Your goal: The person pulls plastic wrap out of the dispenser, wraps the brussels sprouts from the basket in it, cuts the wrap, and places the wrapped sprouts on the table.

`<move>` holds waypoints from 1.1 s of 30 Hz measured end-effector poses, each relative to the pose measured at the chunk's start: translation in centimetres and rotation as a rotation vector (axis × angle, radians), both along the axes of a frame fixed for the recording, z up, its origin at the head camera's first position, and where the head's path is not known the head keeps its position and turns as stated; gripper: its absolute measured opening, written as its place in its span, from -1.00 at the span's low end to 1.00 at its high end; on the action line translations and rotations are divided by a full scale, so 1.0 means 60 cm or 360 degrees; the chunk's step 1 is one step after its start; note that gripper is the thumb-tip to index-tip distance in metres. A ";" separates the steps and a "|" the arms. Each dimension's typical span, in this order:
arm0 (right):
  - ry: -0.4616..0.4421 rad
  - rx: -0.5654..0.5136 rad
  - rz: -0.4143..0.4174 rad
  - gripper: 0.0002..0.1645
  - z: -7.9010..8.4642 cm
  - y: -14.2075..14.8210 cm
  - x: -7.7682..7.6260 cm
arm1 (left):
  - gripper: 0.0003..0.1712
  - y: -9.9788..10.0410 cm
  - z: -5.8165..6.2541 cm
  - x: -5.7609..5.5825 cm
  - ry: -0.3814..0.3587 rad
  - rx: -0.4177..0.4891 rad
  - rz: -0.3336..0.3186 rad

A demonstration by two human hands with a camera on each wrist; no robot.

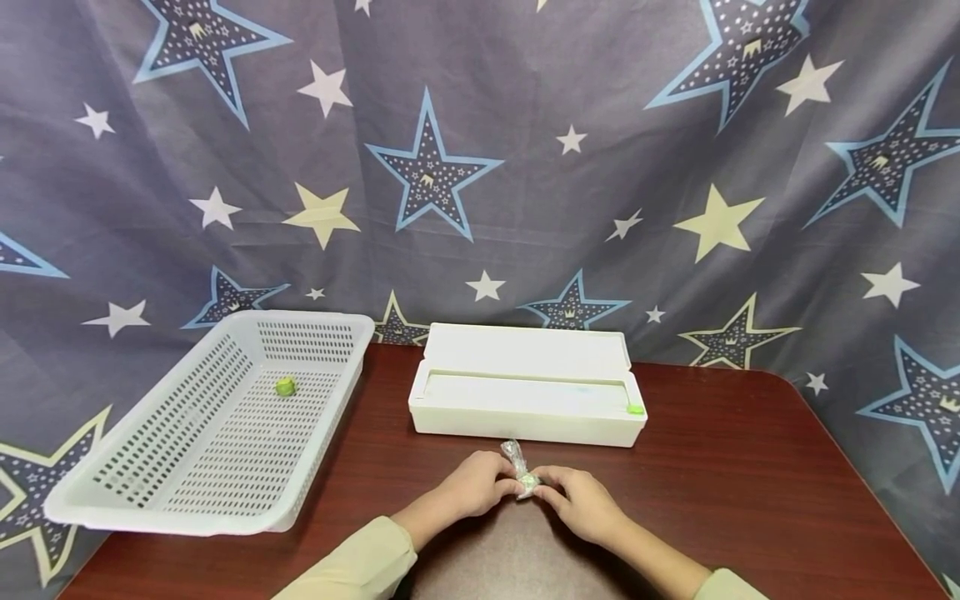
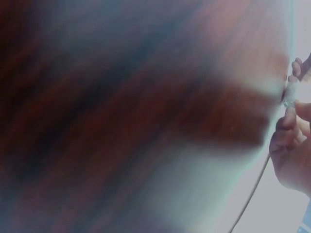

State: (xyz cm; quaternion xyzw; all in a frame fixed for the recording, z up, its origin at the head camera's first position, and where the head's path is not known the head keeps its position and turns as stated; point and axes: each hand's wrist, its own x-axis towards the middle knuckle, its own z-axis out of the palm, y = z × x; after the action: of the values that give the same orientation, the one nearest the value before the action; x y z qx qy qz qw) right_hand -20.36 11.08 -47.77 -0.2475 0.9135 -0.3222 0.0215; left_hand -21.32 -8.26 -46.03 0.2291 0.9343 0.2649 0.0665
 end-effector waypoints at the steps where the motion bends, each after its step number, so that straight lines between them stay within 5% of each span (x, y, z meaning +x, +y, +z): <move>1: 0.0002 0.0008 0.0005 -0.78 0.001 -0.001 0.000 | -0.80 0.000 0.001 0.000 -0.0001 -0.0001 -0.0001; 15: -0.0088 0.0057 0.0095 -0.77 0.014 -0.005 -0.009 | -0.79 -0.008 0.000 -0.002 0.0031 0.0159 0.0171; 21: -0.0114 0.0068 0.0117 -0.74 0.014 -0.006 -0.013 | -0.88 -0.006 -0.001 -0.004 0.0036 0.0260 0.0133; 33: -0.0272 -0.0023 0.0068 -0.58 0.008 -0.011 -0.024 | -0.74 -0.012 -0.001 -0.013 -0.0001 0.0207 0.0073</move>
State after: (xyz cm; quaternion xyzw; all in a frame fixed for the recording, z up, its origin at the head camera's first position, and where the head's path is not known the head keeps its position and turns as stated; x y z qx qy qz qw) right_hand -21.83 10.41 -47.31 -0.2387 0.9005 -0.3482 0.1045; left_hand -22.07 -8.96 -46.09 0.2112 0.9202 0.3265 0.0457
